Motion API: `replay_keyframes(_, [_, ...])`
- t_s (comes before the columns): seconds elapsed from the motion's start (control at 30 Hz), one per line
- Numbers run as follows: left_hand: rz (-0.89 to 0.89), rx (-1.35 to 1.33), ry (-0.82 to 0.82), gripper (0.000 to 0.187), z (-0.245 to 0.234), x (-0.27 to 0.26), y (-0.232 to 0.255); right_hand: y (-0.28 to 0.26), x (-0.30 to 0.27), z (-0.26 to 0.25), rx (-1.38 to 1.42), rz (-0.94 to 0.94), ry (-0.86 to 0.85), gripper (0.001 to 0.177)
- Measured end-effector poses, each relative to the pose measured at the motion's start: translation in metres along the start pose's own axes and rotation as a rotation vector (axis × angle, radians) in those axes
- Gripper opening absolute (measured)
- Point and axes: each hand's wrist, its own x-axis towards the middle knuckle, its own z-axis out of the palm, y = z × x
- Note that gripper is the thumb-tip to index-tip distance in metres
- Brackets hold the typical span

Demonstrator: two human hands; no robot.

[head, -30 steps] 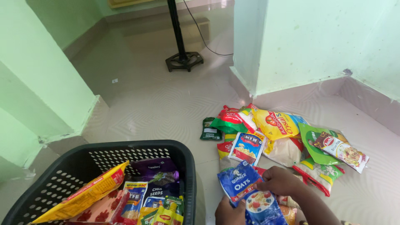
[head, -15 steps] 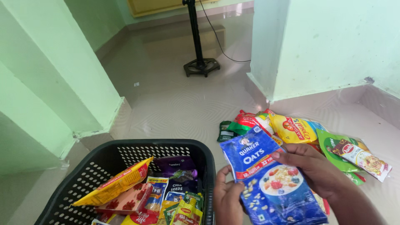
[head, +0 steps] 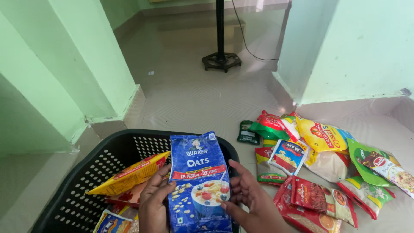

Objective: The person sits on the floor and picks up various grocery items from a pile, placing them one by one into a black plastic basket. Items include pasta, chia seeds, chocolate syrup, and other packaged goods.

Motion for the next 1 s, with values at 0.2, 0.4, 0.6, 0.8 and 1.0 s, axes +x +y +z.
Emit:
replay_keyframes(0.2, [0.008,0.339,-0.076,0.050,-0.024,0.024,-0.034,0.038,0.002,0.008,-0.941,-0.136,0.072,0.082])
replay_keyframes(0.4, [0.037,1.200,-0.142,0.065,-0.036,0.030,-0.057,0.085,0.002,-0.001,-1.305,-0.396,0.045,0.069])
replay_keyframes(0.6, [-0.022,1.380,-0.228,0.067,-0.034,0.019,-0.055,0.078,0.003,0.003,-1.277,-0.432,0.040,0.050])
replay_keyframes(0.8, [0.060,1.586,-0.163,0.060,-0.012,0.007,-0.047,0.034,0.005,0.011,-1.179,-0.171,-0.134,0.040])
replay_keyframes(1.0, [0.417,1.503,-0.154,0.047,-0.003,-0.016,-0.044,0.018,-0.005,0.012,-1.158,-0.257,-0.196,0.039])
